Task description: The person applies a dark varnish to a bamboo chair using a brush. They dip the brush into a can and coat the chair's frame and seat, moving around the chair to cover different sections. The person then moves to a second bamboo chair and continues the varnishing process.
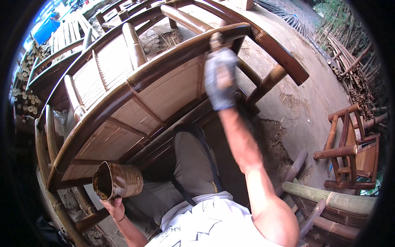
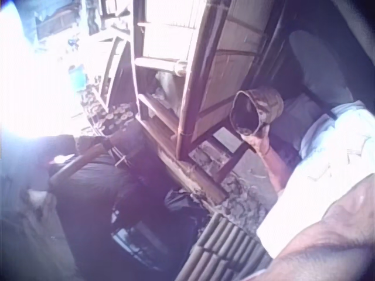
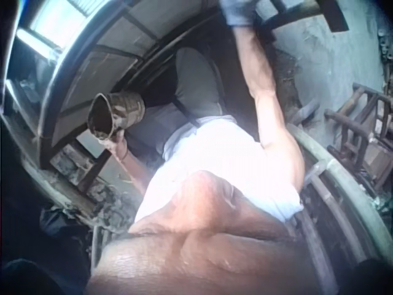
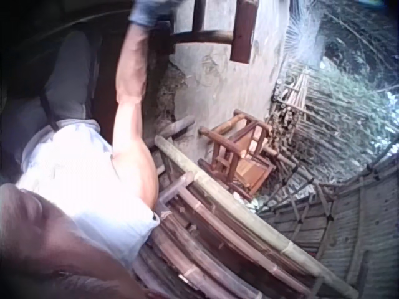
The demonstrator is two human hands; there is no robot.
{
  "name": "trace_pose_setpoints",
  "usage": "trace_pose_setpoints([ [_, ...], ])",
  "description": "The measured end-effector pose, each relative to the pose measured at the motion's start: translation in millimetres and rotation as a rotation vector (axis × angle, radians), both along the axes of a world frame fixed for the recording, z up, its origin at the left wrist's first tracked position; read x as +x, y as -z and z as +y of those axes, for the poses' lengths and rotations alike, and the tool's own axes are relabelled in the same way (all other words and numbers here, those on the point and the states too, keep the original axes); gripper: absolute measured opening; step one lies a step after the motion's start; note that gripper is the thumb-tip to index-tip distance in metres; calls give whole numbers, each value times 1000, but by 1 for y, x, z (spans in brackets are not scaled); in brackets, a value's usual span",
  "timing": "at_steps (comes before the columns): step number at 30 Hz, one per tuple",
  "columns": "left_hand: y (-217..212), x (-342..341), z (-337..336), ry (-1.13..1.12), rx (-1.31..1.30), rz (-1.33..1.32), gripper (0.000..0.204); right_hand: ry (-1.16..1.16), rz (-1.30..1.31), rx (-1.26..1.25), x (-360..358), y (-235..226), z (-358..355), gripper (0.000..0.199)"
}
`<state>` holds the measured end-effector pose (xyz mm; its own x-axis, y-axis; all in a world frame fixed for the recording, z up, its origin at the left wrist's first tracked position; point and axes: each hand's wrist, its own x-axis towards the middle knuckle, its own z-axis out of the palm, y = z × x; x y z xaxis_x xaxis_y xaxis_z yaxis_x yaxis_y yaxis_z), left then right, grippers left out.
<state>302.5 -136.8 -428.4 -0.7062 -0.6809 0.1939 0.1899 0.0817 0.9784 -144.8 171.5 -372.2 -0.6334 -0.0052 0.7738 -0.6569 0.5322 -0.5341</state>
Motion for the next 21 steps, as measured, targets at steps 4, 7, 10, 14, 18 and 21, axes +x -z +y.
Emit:
trace_pose_setpoints([
  [4, 15, 27, -9, -110, -28, -35, 99, -515, 213, -259, 132, -9, -109, 12],
  [7, 20, 22, -10, -118, -20, -36, 100, -941, 47, -351, 136, -3, -125, 15],
  [10, 14, 23, -12, -122, -35, -55, 99, -641, -270, -518, 92, -3, -81, 13],
  [14, 21, 24, -6, -128, 1, -59, 99, -84, -348, -863, -23, 3, 18, 27],
  [18, 17, 4, -4, -47, 15, -67, 98, 335, -42, -505, -131, 5, 96, 28],
  [21, 4, -8, -3, -38, -7, -80, 103, 390, 503, 84, -143, -2, 90, 18],
])
